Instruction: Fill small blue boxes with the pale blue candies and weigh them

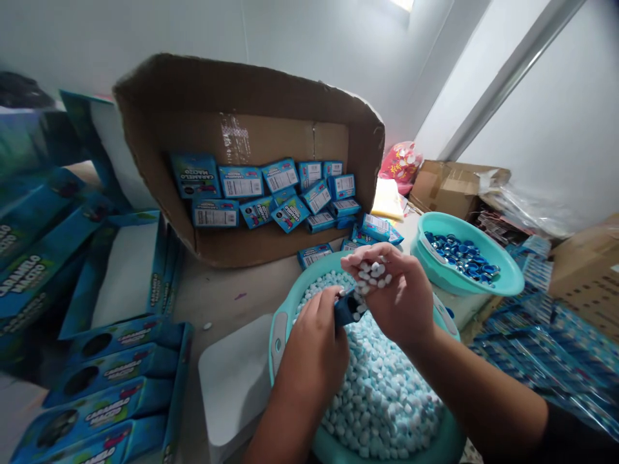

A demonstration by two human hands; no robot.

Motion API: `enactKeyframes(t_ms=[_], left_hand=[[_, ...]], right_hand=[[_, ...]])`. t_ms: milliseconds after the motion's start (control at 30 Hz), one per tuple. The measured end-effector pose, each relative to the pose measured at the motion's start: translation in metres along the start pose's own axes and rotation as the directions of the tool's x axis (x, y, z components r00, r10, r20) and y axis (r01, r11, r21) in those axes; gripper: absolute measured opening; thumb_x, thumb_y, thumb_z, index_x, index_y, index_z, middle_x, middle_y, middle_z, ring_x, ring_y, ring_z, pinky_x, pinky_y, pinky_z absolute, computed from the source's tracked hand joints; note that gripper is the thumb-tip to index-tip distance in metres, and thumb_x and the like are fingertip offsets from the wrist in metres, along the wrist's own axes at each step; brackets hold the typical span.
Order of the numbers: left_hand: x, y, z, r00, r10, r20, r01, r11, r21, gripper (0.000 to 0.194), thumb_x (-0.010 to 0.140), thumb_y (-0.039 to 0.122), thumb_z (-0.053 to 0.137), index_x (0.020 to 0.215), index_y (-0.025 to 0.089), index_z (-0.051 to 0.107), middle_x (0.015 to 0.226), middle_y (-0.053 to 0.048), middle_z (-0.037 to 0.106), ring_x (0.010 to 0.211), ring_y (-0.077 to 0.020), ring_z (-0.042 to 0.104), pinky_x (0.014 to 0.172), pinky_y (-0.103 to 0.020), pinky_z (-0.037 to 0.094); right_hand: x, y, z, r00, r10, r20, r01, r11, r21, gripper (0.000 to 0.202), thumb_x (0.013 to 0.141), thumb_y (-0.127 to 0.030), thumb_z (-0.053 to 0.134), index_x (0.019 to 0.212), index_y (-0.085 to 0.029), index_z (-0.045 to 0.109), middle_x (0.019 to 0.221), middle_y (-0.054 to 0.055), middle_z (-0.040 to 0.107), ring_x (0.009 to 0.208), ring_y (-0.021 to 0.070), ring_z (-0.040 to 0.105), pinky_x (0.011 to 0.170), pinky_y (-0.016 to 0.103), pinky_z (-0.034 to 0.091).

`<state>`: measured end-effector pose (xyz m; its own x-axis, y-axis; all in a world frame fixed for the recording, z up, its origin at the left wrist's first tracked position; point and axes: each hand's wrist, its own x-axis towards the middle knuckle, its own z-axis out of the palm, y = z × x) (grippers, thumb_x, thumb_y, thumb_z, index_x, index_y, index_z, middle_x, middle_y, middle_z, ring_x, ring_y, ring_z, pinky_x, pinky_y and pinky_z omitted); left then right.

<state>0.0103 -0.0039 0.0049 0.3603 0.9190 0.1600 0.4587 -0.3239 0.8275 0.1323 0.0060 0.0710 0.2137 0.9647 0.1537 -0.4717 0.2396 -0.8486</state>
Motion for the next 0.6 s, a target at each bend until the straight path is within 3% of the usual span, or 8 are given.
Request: enactKeyframes(t_ms=[267,433,533,600], left_hand=[[-0.001,-0.002,0.0,0.998,0.05,-0.03,-0.051,0.998,-0.021,0.046,0.077,-0.002,0.048,0.114,0.026,0.05,0.109,-0.003,0.062,0.103,-0.0222,0.058,0.089,-0.035,0.046],[-0.003,-0.005,0.001,0.998,0.049,-0.047,-0.051,0.998,-0.027,0.038,0.084,0.005,0.048,0.115,0.026,0.05,0.114,-0.004,0.062,0.106,-0.0218,0.059,0.092,-0.036,0.046],[-0.004,-0.008,0.002,0.999,0.006,-0.047,-0.006,1.0,-0.004,0.041,0.086,0.012,0.05,0.125,0.025,0.045,0.127,-0.008,0.059,0.118,-0.025,0.056,0.1,-0.041,0.044],[-0.004,-0.007,0.001,0.998,-0.051,-0.032,0.051,0.999,0.005,0.045,0.086,0.016,0.052,0.129,0.025,0.043,0.131,-0.009,0.057,0.121,-0.027,0.055,0.101,-0.043,0.044]], right_hand=[[0.0,0.0,-0.003,0.972,-0.065,0.225,0.088,0.992,-0.095,0.027,0.089,-0.031,0.05,0.083,-0.021,0.075,0.089,0.004,0.07,0.095,0.0199,0.064,0.094,0.035,0.047],[0.001,-0.006,-0.009,0.961,-0.01,0.277,0.081,0.966,-0.246,0.038,0.096,-0.04,0.044,0.081,-0.021,0.074,0.106,0.006,0.069,0.11,0.0228,0.06,0.104,0.041,0.041],[0.004,-0.016,-0.014,0.95,0.034,0.312,0.124,0.872,-0.474,0.049,0.102,-0.045,0.032,0.088,-0.022,0.073,0.12,0.005,0.065,0.122,0.0221,0.055,0.11,0.041,0.036],[0.007,-0.023,-0.018,0.949,0.065,0.309,0.166,0.729,-0.664,0.048,0.103,-0.046,0.031,0.098,-0.022,0.072,0.127,0.005,0.062,0.127,0.0206,0.05,0.113,0.039,0.032]])
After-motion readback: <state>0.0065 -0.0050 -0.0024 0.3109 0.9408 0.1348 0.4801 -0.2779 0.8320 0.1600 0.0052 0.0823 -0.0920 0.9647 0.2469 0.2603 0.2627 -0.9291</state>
